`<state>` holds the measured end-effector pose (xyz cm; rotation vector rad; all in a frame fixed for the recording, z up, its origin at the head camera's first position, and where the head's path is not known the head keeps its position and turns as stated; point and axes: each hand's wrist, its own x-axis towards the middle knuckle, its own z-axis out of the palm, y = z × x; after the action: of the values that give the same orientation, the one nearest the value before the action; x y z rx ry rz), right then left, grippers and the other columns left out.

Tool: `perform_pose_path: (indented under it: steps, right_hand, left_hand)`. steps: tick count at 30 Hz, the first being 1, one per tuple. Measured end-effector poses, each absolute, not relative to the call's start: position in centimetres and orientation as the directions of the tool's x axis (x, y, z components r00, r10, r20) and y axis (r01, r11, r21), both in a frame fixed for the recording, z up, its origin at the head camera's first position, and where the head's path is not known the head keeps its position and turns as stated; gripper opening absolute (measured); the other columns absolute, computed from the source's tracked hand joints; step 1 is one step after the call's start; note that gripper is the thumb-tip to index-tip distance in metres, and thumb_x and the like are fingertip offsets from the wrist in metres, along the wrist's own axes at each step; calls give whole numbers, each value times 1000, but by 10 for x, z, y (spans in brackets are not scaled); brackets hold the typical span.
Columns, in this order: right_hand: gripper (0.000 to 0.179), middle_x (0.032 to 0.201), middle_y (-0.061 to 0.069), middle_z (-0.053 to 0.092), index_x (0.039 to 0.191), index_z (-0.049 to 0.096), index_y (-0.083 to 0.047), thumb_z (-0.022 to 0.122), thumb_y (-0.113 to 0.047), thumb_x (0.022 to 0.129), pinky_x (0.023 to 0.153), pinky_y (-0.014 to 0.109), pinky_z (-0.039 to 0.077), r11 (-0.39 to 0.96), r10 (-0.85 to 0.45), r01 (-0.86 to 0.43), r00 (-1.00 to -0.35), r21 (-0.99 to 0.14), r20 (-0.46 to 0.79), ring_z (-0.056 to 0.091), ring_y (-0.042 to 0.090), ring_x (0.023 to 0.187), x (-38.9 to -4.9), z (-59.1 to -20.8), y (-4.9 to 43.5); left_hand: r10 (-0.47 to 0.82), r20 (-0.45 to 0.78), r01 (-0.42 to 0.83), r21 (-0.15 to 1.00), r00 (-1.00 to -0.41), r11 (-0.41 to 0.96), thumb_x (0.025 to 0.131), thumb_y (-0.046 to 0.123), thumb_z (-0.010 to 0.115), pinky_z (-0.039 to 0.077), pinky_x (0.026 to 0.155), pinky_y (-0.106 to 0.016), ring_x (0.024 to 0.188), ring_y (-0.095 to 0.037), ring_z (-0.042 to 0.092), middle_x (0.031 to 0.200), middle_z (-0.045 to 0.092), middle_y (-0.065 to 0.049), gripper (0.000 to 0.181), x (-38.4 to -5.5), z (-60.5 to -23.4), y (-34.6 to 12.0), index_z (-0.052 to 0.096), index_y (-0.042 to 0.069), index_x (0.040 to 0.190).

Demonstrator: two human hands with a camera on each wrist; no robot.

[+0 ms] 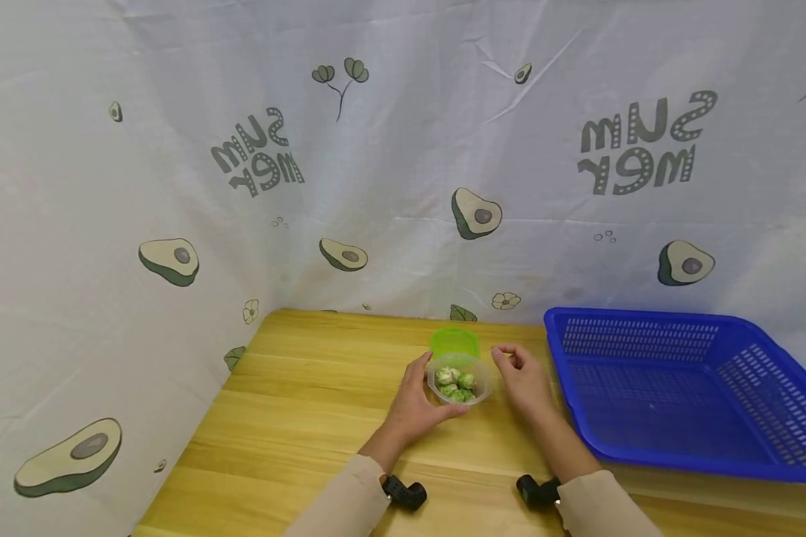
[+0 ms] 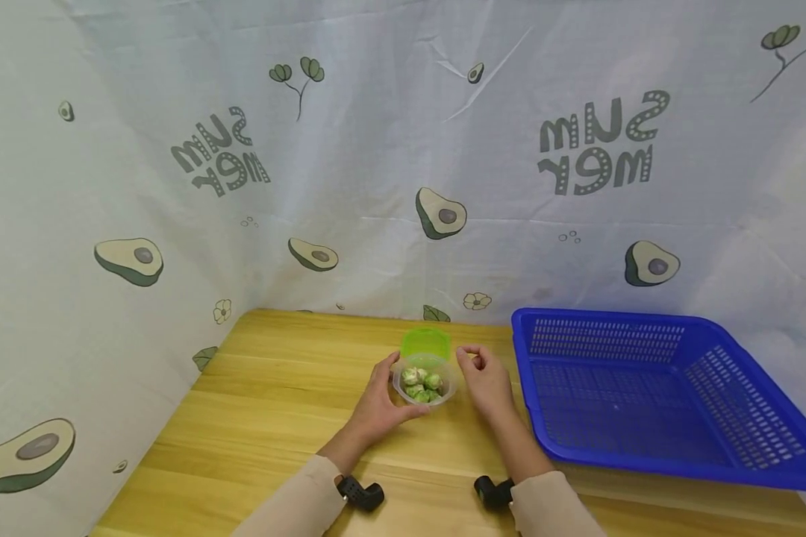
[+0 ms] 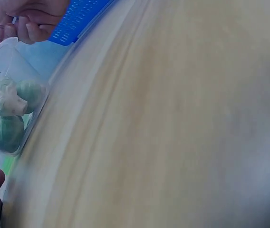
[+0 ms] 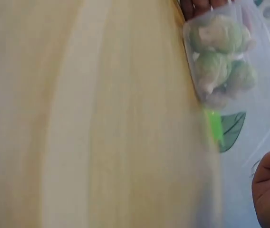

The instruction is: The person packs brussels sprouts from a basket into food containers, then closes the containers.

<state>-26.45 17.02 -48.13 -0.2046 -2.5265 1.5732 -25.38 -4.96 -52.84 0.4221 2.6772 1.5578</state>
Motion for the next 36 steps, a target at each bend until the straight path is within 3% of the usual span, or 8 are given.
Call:
perform_pose_path:
  steps: [4,6,8,12,17,20,27,36]
  right_hand:
    - [37,73,-5,48,123,63,1,57,-31,105,56,24,42,330,239,127,-970,-935,-47,46,10,60,-273,-490,177]
    - [36,74,-3,50,125,60,3,56,-27,106,53,25,44,292,209,172,-971,-941,-112,48,11,57,-276,-495,179]
    - [37,75,0,52,127,57,5,55,-24,106,53,26,47,280,173,202,-972,-938,-157,50,12,57,-278,-498,180]
    - [37,80,5,57,128,57,6,56,-23,104,55,26,51,310,158,218,-972,-925,-176,54,12,61,-289,-505,177]
    - [38,97,15,68,126,63,0,59,-29,103,52,28,50,461,160,209,-976,-862,-151,55,13,54,-306,-510,170]
    - [37,107,18,71,121,68,-1,62,-32,101,52,29,47,550,167,191,-979,-813,-116,56,17,55,-313,-509,167]
    - [36,115,21,70,112,71,-1,62,-33,100,69,30,47,640,145,172,-984,-749,-102,63,32,94,-318,-508,162]
    - [32,104,18,69,106,69,-1,63,-32,99,62,29,44,607,144,195,-980,-770,-135,59,28,83,-312,-506,164]
  left_hand:
    - [247,132,204,935,-960,290,102,51,57,46,106,-52,131,-29,51,163,30,-11,79,-262,-524,-57,22,15,163]
    - [222,111,161,962,-969,222,107,50,45,51,100,-47,122,-27,56,160,34,-14,69,-269,-522,-60,25,11,161]
    - [168,53,83,981,-984,175,108,52,40,55,90,-40,109,-24,63,154,44,-15,65,-278,-519,-61,33,11,159]
    - [56,-86,-79,990,-995,121,106,48,51,58,68,-30,80,-17,68,129,64,-15,56,-298,-514,-59,52,10,147]
    - [35,-206,-197,967,-978,163,100,33,67,56,56,-25,66,-13,63,109,71,-10,45,-317,-507,-51,62,6,136]
    - [-15,-269,-266,943,-963,199,97,31,72,55,53,-24,63,-13,62,102,73,-7,41,-323,-503,-46,68,7,129]
    - [-137,-334,-359,899,-933,252,93,29,76,56,52,-26,62,-15,66,86,73,-5,22,-327,-499,-37,78,13,109]
    - [-166,-325,-361,887,-931,288,91,26,77,58,57,-28,65,-16,67,85,73,-6,16,-324,-498,-35,80,13,99]
